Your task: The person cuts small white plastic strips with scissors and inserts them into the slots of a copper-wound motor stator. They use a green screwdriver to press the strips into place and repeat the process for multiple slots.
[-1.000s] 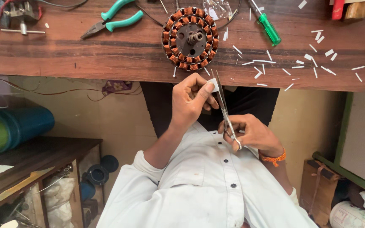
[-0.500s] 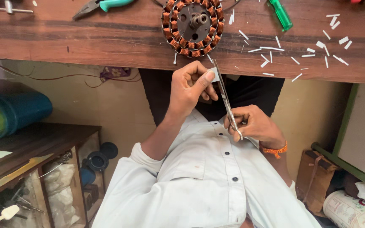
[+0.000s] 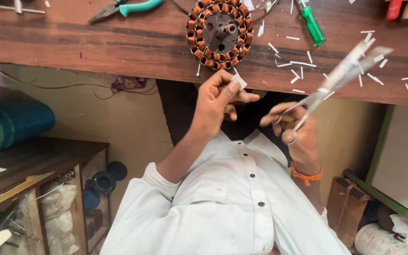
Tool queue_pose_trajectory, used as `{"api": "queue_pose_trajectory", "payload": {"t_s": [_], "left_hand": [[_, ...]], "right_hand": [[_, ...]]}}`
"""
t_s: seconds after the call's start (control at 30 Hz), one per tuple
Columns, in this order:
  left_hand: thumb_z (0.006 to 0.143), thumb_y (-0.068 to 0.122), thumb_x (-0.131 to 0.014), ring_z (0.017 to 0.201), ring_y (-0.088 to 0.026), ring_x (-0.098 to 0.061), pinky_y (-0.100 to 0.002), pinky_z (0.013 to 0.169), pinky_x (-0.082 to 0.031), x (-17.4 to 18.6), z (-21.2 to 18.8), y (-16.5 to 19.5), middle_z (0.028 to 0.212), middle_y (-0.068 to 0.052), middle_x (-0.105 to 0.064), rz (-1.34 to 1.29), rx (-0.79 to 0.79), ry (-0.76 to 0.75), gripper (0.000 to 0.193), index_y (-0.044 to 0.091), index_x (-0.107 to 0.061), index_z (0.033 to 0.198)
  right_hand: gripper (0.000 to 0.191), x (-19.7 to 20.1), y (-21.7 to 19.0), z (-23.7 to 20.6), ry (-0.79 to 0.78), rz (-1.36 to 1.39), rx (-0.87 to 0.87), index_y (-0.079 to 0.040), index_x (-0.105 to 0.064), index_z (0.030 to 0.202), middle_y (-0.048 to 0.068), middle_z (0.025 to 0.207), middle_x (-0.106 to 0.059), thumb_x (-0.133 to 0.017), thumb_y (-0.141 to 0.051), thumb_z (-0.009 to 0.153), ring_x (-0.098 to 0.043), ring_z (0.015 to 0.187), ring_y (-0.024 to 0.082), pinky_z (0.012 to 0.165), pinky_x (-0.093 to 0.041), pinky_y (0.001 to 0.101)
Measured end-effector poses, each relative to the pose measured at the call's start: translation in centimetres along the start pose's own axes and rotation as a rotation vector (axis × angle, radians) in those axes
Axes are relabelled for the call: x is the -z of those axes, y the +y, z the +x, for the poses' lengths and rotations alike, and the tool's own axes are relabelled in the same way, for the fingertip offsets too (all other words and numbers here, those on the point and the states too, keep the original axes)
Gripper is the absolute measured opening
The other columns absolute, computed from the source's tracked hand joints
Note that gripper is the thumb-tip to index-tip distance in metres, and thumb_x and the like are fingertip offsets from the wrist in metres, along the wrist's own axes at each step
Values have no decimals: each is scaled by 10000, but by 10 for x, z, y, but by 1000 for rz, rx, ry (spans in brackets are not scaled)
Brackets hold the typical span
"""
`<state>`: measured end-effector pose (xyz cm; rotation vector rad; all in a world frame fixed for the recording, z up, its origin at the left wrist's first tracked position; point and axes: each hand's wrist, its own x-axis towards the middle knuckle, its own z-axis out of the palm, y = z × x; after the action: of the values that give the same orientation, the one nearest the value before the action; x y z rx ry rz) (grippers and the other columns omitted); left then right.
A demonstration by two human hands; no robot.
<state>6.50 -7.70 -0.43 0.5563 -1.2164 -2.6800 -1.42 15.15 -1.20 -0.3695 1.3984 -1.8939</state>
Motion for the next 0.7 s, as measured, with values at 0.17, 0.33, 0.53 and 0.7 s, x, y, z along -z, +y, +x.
{"api": "queue_pose_trajectory", "payload": {"t_s": [0.17, 0.33, 0.53, 0.7], "left_hand": [[1062, 202, -533, 1019, -230, -763, -193, 468, -497, -15, -3, -12, 1064, -128, -734, -135, 71, -55, 109, 93, -530, 1065], [1008, 119, -671, 1019, -101, -640, -247, 744, -551, -24, -10, -35, 1207, -35, -679, -24, -46, -6, 98, 35, -644, 1051], [977, 121, -757, 913, -85, -593, -262, 785, -477, -23, -14, -50, 1044, -26, -692, 73, -42, -27, 137, 13, -729, 1056], [967, 129, -739, 898, -66, -639, -245, 836, -525, -29, -15, -37, 974, 3, -712, 337, -86, -17, 137, 42, -724, 1072]], "right_hand": [[502, -34, -23, 15, 180, -65, 215, -12, -583, 1258, 133, 1143, -721, -852, -275, 925, -682, 974, 141, 852, -578, 266], [362, -54, -39, 23, 304, -282, 164, 2, -611, 1184, 109, 1087, -721, -828, -152, 939, -698, 987, 131, 905, -588, 264], [269, -54, -46, 17, 360, -363, 166, 2, -615, 1140, 74, 1012, -714, -807, -77, 969, -681, 937, 111, 874, -565, 244], [246, -45, -44, 17, 315, -414, 113, -5, -618, 1114, 59, 1000, -704, -803, -58, 962, -655, 902, 98, 822, -543, 230]]}}
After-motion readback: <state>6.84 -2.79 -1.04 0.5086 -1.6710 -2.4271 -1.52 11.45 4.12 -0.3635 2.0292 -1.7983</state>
